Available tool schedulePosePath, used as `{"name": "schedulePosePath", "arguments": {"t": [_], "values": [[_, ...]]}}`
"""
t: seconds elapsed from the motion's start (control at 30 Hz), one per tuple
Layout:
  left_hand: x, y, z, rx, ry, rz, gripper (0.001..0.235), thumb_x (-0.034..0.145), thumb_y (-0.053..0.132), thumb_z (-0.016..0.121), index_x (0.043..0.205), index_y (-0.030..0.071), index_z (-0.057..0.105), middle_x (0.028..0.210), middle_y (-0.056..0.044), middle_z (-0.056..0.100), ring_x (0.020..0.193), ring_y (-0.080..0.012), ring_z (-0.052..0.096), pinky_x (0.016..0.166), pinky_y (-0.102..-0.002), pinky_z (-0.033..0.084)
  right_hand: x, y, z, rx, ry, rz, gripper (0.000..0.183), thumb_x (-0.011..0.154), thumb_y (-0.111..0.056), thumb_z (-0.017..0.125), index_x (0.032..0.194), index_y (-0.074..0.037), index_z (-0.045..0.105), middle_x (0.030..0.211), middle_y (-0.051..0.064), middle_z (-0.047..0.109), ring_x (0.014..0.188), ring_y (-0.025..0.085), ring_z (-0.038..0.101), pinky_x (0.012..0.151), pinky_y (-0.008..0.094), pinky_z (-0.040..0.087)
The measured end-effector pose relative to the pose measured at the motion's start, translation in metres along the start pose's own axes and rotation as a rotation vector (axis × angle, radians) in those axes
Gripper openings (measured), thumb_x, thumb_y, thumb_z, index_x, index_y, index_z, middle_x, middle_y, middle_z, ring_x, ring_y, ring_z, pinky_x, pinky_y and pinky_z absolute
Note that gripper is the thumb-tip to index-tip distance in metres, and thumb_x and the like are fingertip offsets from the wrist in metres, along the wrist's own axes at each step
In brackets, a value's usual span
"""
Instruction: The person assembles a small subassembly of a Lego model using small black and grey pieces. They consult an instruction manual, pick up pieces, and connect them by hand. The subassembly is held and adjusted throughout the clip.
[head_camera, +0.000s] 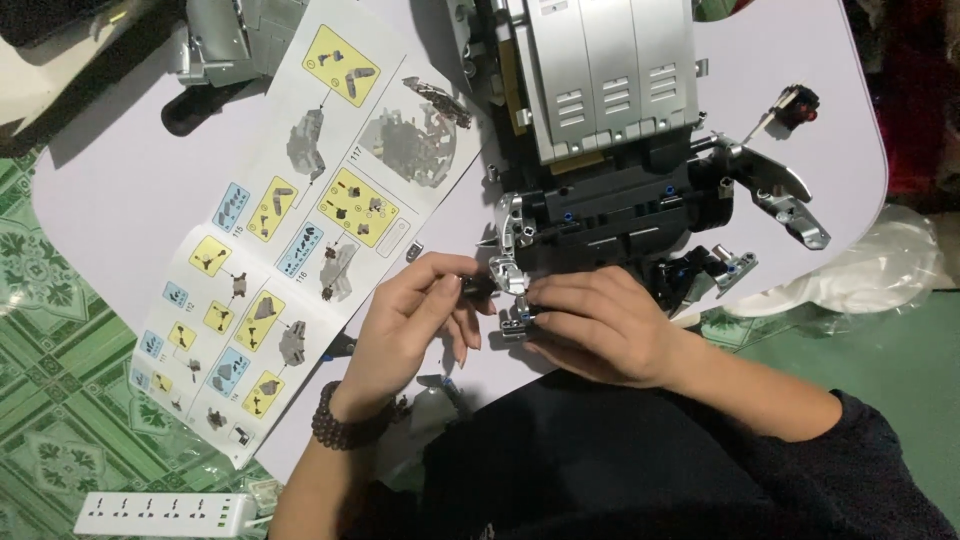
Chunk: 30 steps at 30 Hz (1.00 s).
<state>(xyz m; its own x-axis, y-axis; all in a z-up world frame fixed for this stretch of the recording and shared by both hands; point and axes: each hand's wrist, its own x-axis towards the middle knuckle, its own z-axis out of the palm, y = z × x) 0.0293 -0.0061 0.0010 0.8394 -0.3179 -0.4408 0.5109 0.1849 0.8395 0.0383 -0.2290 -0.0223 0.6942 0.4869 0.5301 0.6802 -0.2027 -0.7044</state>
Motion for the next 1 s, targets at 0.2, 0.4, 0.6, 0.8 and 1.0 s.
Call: {"name": "schedulePosePath", "arguments": {"t": [0.2,0.4,0.6,0.8,1.0], "values": [[-0.003,-0.005,-0.005,-0.043,-0.038,0.004,0.035,0.097,0.022,0.039,0.116,-0.006,0.046,0.074,-0.015,0.059,0.059,-0.0155,0.063,0.041,-0.022,0.055,-0.003,0.002,0.0,0.009,-0.022,-0.006,0.03,0.072,-0.005,0.079,0.098,-0.003,0.065,0.098,0.019,0.072,0.084,0.037,0.072,0.06,0.037,0.052],[-0.004,-0.015,-0.008,-0.031,-0.041,0.02,0.033,0.098,0.022,0.038,0.113,-0.005,0.047,0.077,-0.015,0.058,0.059,-0.0137,0.062,0.041,-0.021,0.054,0.0,0.002,-0.002,0.017,-0.032,-0.01,0.034,0.067,-0.005,0.083,0.096,-0.003,0.065,0.095,0.021,0.072,0.082,0.038,0.072,0.058,0.039,0.052],[-0.005,-0.01,-0.005,0.014,-0.035,0.025,0.034,0.094,0.022,0.046,0.113,-0.006,0.049,0.077,-0.014,0.057,0.059,-0.0135,0.061,0.042,-0.021,0.055,0.004,0.001,-0.004,0.017,-0.034,-0.011,0.032,0.068,-0.004,0.082,0.096,-0.003,0.065,0.095,0.02,0.072,0.083,0.037,0.072,0.059,0.038,0.052],[-0.006,-0.009,0.003,0.098,0.067,0.043,0.021,0.092,0.005,0.052,0.106,-0.011,0.054,0.072,-0.014,0.057,0.052,-0.0118,0.058,0.038,-0.021,0.052,0.004,-0.002,-0.004,0.021,-0.016,0.004,0.025,0.075,-0.005,0.077,0.097,-0.003,0.066,0.098,0.019,0.072,0.085,0.036,0.072,0.061,0.036,0.051],[0.001,-0.017,0.019,0.146,0.212,0.165,0.018,0.093,0.01,0.056,0.1,-0.006,0.057,0.072,-0.015,0.056,0.052,-0.0116,0.057,0.04,-0.021,0.051,0.0,0.001,-0.001,0.035,0.002,-0.013,0.028,0.072,-0.005,0.079,0.097,-0.002,0.066,0.096,0.02,0.072,0.084,0.037,0.072,0.061,0.037,0.052]]}}
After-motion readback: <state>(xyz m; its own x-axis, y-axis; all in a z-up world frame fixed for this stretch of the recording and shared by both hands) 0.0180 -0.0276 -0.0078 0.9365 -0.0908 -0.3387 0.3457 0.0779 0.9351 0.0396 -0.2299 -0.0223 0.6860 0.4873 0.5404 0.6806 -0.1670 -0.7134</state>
